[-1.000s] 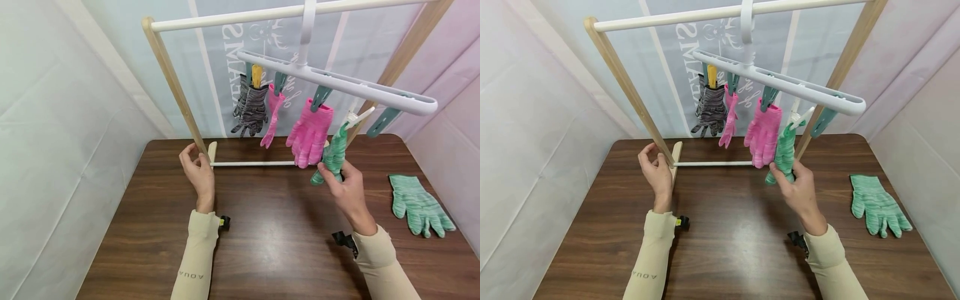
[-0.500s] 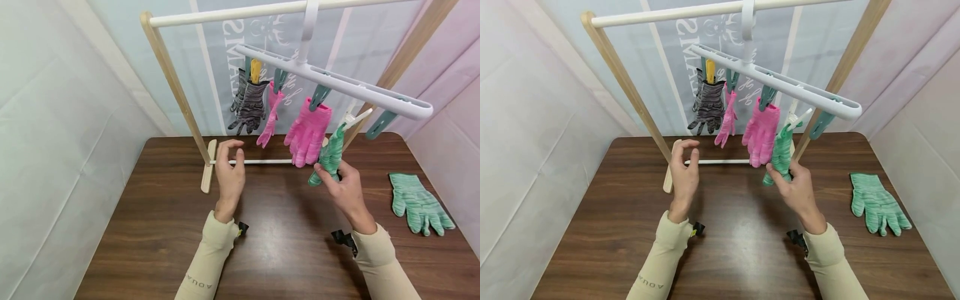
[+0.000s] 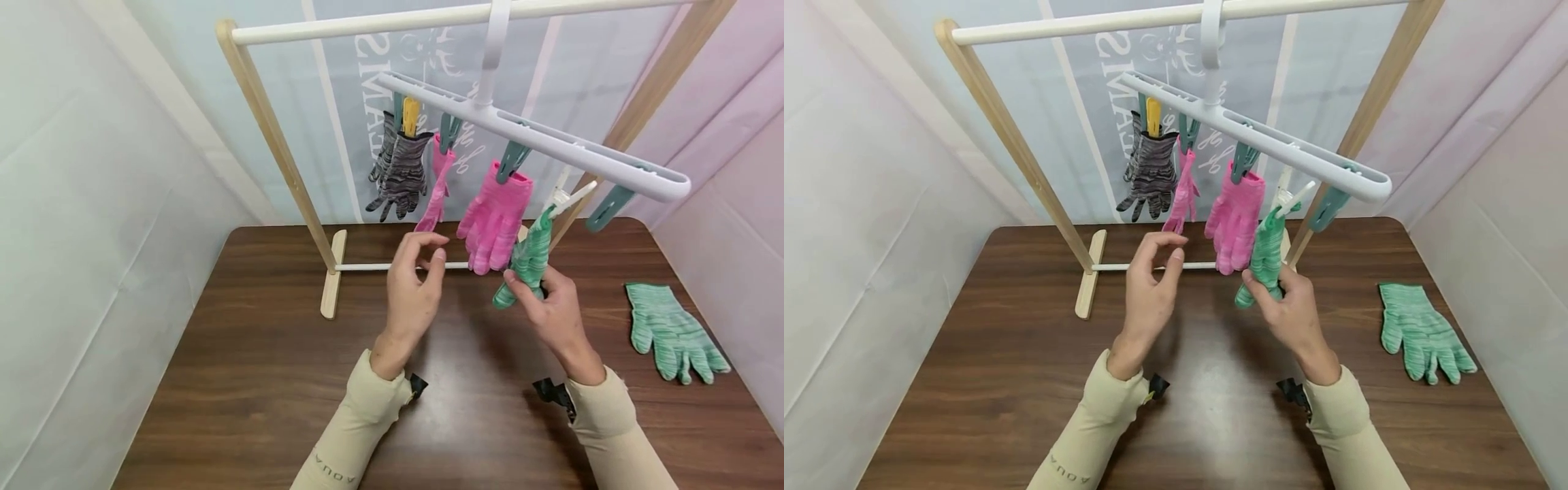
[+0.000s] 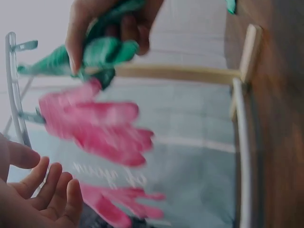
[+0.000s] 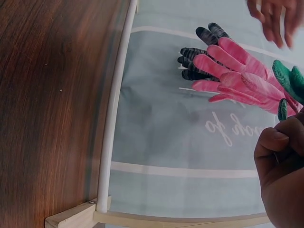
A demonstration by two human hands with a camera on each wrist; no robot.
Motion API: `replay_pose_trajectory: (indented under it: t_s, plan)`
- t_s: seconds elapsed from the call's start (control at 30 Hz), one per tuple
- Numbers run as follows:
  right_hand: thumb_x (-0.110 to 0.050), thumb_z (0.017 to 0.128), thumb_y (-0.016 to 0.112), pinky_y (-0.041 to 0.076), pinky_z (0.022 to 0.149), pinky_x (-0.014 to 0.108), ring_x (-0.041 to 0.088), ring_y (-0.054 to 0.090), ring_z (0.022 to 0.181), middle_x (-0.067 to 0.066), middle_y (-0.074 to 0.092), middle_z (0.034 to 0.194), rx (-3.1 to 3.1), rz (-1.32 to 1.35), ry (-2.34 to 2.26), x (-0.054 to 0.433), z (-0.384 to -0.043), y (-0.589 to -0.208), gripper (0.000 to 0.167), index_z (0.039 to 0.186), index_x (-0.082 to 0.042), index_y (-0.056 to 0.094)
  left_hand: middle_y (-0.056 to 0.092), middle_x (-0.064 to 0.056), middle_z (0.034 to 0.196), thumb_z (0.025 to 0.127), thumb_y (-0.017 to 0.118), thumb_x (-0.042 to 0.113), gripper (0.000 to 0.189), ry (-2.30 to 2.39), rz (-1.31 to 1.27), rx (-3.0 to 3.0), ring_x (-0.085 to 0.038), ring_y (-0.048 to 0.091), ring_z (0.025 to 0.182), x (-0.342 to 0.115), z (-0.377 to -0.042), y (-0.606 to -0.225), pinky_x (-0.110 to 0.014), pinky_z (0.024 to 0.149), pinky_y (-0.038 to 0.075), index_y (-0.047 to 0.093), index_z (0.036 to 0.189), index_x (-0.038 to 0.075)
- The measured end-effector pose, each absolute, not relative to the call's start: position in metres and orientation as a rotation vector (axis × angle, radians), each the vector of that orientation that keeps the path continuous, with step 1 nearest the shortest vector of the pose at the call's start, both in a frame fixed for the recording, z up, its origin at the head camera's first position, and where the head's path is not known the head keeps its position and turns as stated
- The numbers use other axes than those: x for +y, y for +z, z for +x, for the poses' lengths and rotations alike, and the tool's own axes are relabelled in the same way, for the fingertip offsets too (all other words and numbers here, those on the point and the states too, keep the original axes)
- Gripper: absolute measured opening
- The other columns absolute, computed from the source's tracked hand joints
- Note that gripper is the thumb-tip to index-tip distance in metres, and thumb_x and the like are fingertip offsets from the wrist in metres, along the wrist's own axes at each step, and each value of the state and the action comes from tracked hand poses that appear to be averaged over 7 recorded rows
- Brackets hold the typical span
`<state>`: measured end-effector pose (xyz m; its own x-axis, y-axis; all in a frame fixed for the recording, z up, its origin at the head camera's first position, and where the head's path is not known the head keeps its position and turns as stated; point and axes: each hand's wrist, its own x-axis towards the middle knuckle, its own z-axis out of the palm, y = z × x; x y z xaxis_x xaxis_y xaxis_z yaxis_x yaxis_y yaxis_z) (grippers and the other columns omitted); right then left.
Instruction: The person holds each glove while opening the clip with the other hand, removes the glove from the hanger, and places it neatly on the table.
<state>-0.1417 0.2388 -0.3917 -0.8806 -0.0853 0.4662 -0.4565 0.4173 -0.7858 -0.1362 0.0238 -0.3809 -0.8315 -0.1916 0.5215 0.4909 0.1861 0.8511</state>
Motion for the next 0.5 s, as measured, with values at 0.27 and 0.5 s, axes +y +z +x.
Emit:
replay_pose_trajectory:
  t_s: [0.27, 0.5]
  plan:
    - [-0.004, 0.096, 0.071, 0.045, 0.064, 0.016, -0.002, 0.057, 0.067, -0.02, 0.067, 0.077, -2.299, 0.532, 1.444, 0.238, -0.142, -0.391, 0.004, 0.094, -0.001, 0.074, 0.068, -0.006, 0.124, 0.106, 0.058, 0.018, 0.027, -1.661, -0.489, -1.957, -0.015, 0.064, 0.108, 0.054, -0.134, -0.341, -0.026, 0.086, 0.056, 0.068, 0.129, 0.008]
    - [0.003, 0.093, 0.068, 0.044, 0.062, 0.015, -0.002, 0.053, 0.065, -0.018, 0.065, 0.078, -2.294, 0.51, 1.481, 0.239, -0.138, -0.393, 0.011, 0.097, -0.004, 0.075, 0.061, -0.002, 0.141, 0.106, 0.056, 0.024, 0.04, -1.627, -0.569, -1.996, -0.01, 0.061, 0.123, 0.079, -0.138, -0.311, -0.019, 0.102, 0.051, 0.058, 0.144, 0.011]
